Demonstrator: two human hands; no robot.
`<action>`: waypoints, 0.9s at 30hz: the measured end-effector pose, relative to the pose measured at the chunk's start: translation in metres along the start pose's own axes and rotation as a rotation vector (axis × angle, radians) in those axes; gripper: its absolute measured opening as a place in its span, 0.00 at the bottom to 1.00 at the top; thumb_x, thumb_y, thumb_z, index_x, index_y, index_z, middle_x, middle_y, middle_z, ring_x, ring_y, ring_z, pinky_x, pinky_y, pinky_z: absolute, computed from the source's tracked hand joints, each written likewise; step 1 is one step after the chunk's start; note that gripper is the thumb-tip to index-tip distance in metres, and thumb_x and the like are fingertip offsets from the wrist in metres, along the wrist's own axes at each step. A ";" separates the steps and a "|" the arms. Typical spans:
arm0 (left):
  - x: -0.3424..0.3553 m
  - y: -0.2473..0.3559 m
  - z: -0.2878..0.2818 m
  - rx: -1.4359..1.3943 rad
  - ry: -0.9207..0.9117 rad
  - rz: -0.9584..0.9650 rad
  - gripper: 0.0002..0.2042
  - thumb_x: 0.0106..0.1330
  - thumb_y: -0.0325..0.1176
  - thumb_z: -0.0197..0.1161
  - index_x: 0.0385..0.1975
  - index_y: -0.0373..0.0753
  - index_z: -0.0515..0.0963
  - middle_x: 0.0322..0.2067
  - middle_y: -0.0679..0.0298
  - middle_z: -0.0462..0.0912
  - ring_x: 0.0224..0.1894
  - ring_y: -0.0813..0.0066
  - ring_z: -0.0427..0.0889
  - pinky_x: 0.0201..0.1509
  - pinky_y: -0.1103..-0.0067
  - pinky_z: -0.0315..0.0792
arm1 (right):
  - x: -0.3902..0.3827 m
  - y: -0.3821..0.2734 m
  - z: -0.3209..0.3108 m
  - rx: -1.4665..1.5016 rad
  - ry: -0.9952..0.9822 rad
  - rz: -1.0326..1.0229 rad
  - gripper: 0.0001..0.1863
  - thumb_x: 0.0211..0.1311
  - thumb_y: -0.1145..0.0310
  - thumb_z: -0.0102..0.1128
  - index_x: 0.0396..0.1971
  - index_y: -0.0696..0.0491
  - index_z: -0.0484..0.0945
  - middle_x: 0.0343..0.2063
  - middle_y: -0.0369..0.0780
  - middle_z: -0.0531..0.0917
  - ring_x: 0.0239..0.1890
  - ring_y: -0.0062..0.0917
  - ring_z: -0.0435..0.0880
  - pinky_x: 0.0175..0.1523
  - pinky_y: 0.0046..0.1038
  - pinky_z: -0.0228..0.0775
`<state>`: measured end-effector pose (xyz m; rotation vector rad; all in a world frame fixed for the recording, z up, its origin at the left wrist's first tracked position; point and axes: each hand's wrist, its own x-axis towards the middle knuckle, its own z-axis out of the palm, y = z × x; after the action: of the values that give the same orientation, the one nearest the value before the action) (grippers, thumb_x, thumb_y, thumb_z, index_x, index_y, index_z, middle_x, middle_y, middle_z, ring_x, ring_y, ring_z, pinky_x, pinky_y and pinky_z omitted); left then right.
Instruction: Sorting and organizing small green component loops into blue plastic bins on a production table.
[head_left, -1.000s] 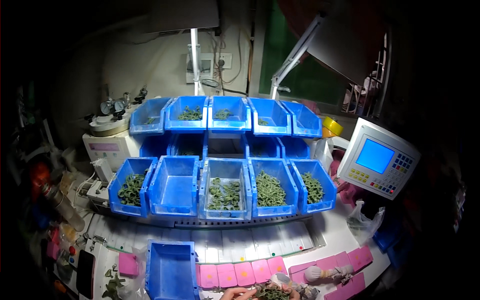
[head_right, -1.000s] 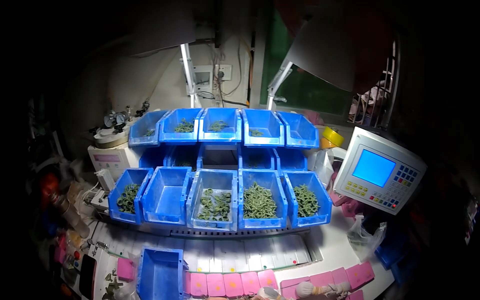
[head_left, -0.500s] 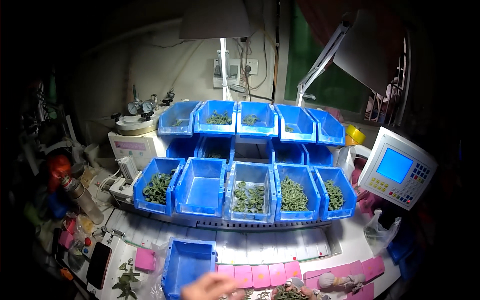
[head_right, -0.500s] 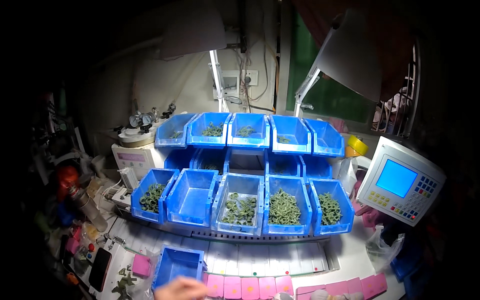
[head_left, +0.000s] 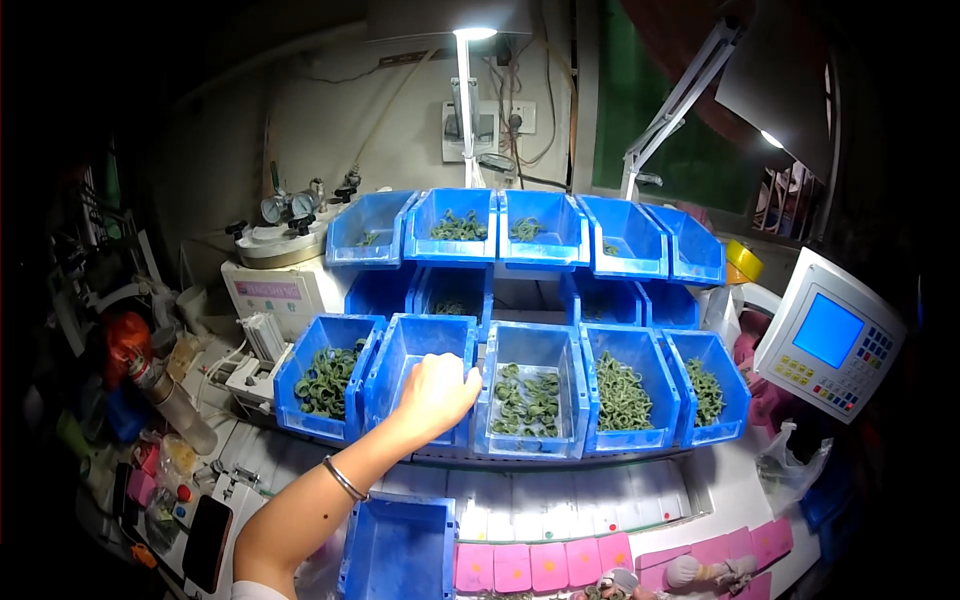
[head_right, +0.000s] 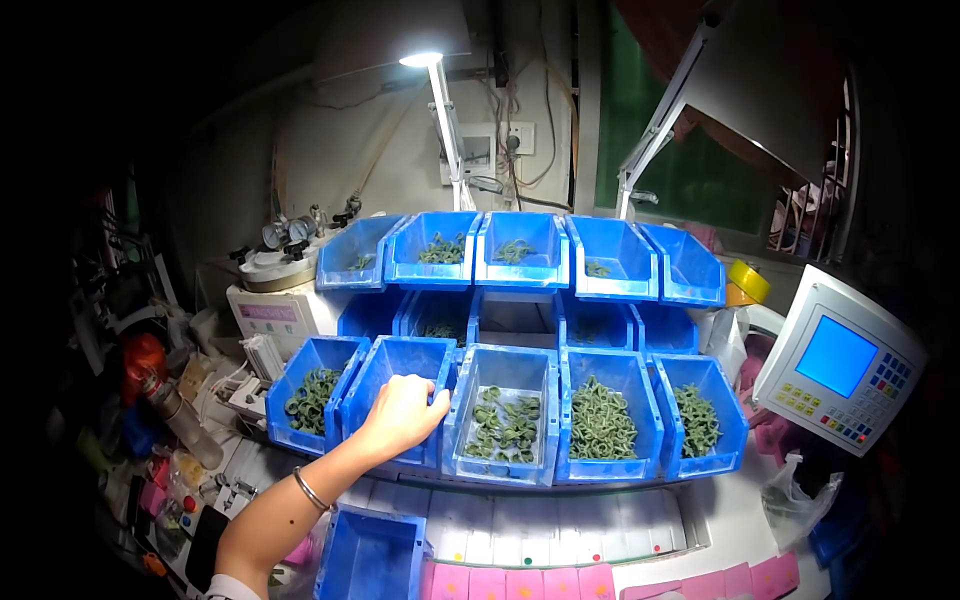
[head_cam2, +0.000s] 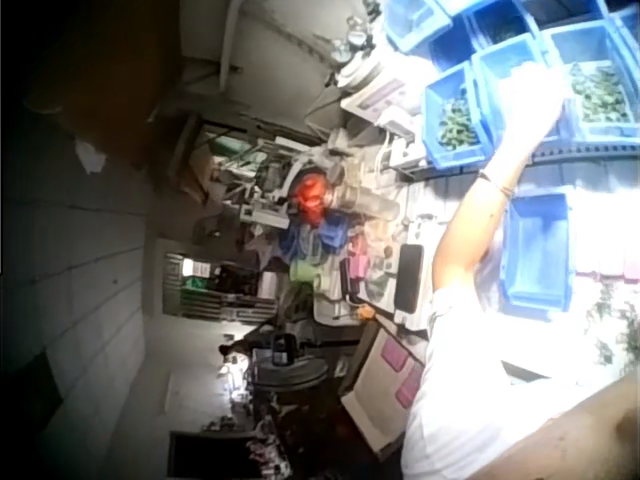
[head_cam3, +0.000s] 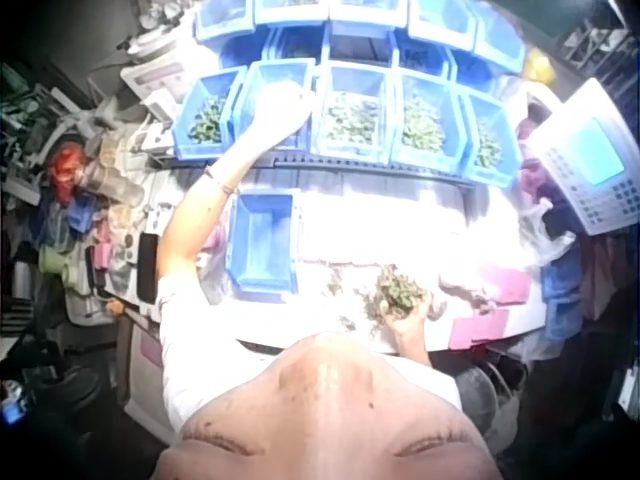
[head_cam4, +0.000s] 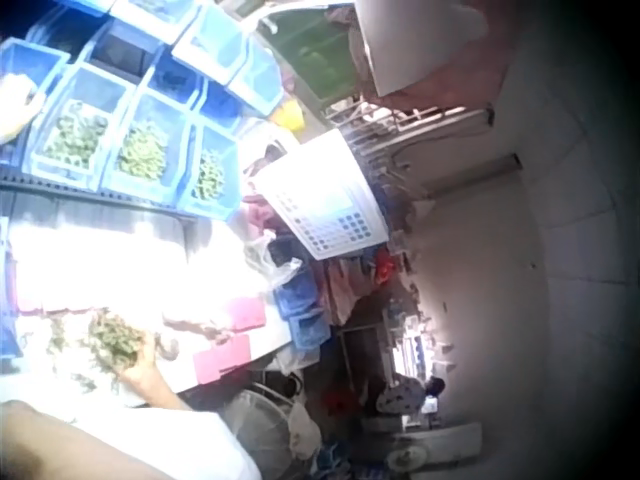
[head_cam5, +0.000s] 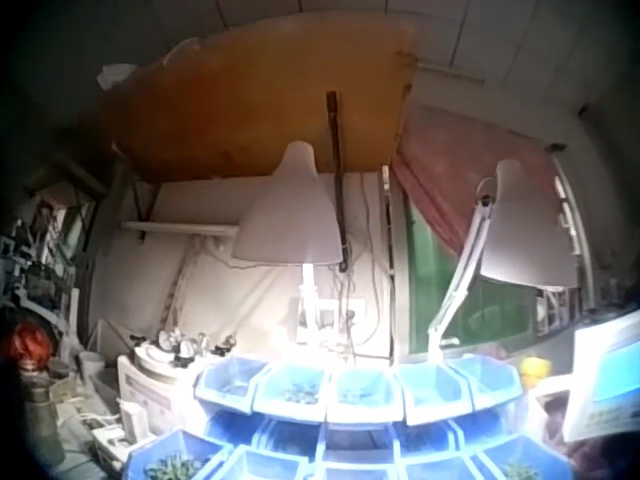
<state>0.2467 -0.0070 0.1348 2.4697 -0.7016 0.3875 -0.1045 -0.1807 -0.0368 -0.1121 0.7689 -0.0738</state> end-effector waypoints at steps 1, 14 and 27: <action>-0.003 0.005 -0.001 0.016 0.007 0.012 0.17 0.55 0.36 0.52 0.15 0.26 0.74 0.18 0.41 0.75 0.24 0.44 0.77 0.32 0.63 0.73 | 0.003 -0.002 -0.002 -0.003 0.100 0.004 0.32 0.48 0.40 0.43 0.41 0.51 0.75 0.40 0.43 0.79 0.41 0.40 0.76 0.29 0.42 0.72; -0.035 0.027 -0.019 0.155 -0.076 0.016 0.11 0.57 0.31 0.51 0.25 0.27 0.72 0.17 0.43 0.76 0.24 0.47 0.78 0.30 0.63 0.74 | 0.026 -0.015 -0.017 0.064 0.052 0.051 0.29 0.48 0.44 0.43 0.40 0.52 0.76 0.36 0.42 0.80 0.38 0.40 0.78 0.27 0.40 0.73; -0.049 0.029 -0.018 0.156 -0.082 -0.003 0.10 0.56 0.32 0.55 0.28 0.30 0.72 0.13 0.48 0.73 0.19 0.50 0.76 0.27 0.64 0.72 | 0.002 -0.004 0.003 0.055 -0.177 0.078 0.29 0.45 0.48 0.48 0.40 0.56 0.75 0.37 0.45 0.79 0.39 0.46 0.78 0.25 0.41 0.75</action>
<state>0.1879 0.0025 0.1415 2.6464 -0.7260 0.3532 -0.1007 -0.1850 -0.0356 -0.0358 0.5938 -0.0108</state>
